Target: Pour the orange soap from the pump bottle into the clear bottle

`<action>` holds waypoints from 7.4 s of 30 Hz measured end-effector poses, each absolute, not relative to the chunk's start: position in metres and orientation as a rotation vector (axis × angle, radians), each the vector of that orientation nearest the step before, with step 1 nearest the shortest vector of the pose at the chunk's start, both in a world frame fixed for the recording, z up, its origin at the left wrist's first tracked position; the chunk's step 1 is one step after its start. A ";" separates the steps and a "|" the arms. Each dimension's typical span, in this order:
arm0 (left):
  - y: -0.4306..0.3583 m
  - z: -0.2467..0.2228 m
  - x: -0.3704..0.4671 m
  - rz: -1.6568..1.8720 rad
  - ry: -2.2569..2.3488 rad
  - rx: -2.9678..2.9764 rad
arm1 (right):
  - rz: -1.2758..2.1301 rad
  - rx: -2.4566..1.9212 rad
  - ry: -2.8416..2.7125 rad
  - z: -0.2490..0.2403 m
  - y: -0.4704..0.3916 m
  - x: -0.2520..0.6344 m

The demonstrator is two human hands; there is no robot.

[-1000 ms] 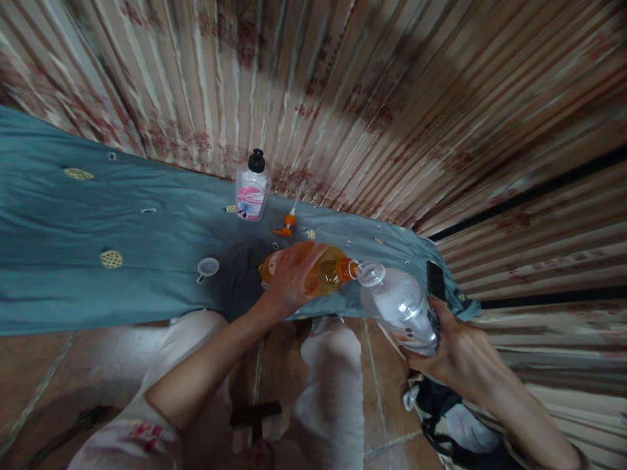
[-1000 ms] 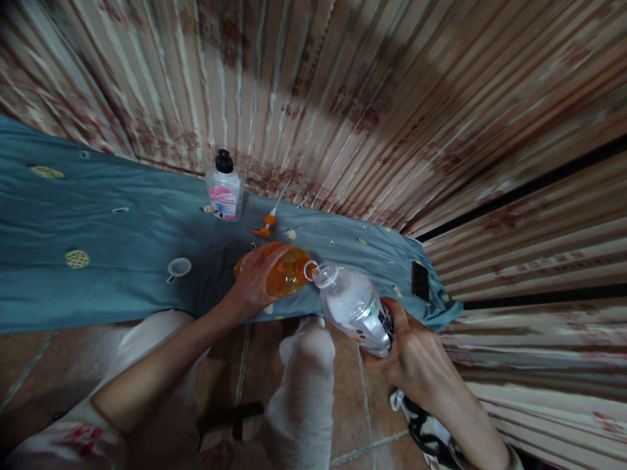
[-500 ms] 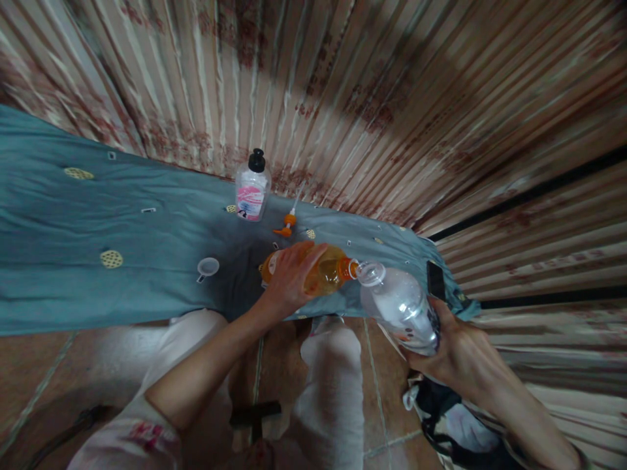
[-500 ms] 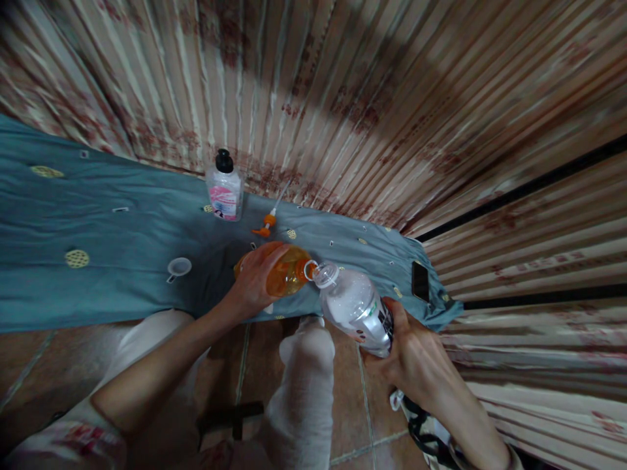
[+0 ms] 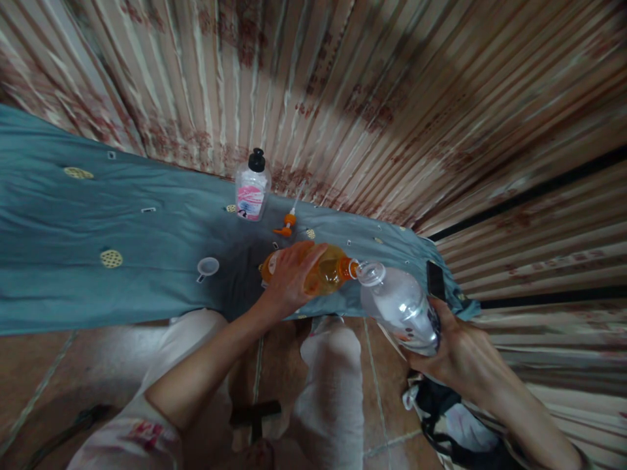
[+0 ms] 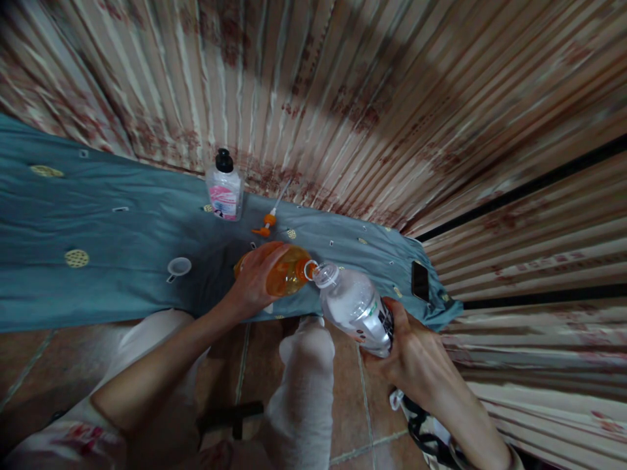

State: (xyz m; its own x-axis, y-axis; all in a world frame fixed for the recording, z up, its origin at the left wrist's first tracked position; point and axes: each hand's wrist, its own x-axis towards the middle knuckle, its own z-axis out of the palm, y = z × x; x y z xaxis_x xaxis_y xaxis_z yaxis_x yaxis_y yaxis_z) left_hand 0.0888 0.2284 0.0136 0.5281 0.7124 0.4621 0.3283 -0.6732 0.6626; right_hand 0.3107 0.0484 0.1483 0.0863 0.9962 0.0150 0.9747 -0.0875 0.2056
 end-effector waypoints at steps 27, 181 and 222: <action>0.228 0.010 0.089 1.103 0.801 2.286 | 0.229 2.200 2.042 0.149 0.050 0.311; 0.229 0.010 0.088 1.094 0.785 2.272 | 0.241 2.190 1.994 0.154 0.049 0.308; 0.228 0.012 0.088 1.066 0.803 2.264 | 0.259 2.183 2.007 0.153 0.047 0.309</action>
